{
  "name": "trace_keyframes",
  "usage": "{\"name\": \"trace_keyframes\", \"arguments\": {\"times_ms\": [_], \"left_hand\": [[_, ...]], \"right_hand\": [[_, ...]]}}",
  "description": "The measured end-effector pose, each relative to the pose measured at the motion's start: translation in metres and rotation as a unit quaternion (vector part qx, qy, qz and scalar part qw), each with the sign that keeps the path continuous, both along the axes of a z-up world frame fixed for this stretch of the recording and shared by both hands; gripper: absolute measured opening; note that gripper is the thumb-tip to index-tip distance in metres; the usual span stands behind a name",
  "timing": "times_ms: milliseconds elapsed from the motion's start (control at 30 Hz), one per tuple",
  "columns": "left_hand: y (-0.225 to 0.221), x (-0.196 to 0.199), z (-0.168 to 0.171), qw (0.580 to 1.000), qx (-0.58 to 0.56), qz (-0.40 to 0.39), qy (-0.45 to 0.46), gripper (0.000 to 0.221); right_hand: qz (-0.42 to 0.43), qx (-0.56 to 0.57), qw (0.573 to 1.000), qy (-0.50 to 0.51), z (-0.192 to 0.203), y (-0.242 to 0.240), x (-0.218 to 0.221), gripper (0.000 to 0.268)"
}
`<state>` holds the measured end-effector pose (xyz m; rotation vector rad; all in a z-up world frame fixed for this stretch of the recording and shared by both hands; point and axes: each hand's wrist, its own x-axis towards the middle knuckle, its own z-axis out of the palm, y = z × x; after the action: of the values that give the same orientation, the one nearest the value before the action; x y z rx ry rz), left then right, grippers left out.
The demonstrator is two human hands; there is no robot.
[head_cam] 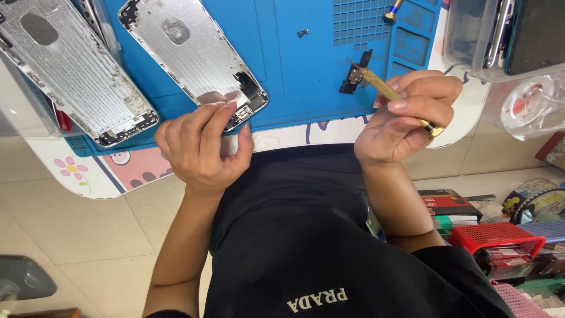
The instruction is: The person uses a precision screwdriver to unscrew components from a disassembled smartphone on a blue repair mat, then removes and repositions small internal parts and brackets by hand, working across multiple phone chassis laid on the mat.
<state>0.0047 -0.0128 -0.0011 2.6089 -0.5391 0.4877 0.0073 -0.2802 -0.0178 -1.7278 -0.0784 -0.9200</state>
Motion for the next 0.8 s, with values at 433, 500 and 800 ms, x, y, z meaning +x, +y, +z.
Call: {"name": "trace_keyframes", "arguments": {"times_ms": [433,500,800], "left_hand": [[-0.001,0.001,0.002,1.0,-0.002,-0.004,0.003,0.032],[-0.001,0.0,0.004,1.0,-0.004,-0.003,0.008,0.033],[0.001,-0.001,0.005,1.0,-0.01,-0.004,0.021,0.033]], "right_hand": [[-0.003,-0.072,0.997,0.011,0.009,-0.001,0.003,0.035],[-0.003,-0.085,0.996,0.027,0.011,0.001,0.002,0.035],[0.038,-0.052,0.997,0.036,0.008,0.005,-0.001,0.035]]}}
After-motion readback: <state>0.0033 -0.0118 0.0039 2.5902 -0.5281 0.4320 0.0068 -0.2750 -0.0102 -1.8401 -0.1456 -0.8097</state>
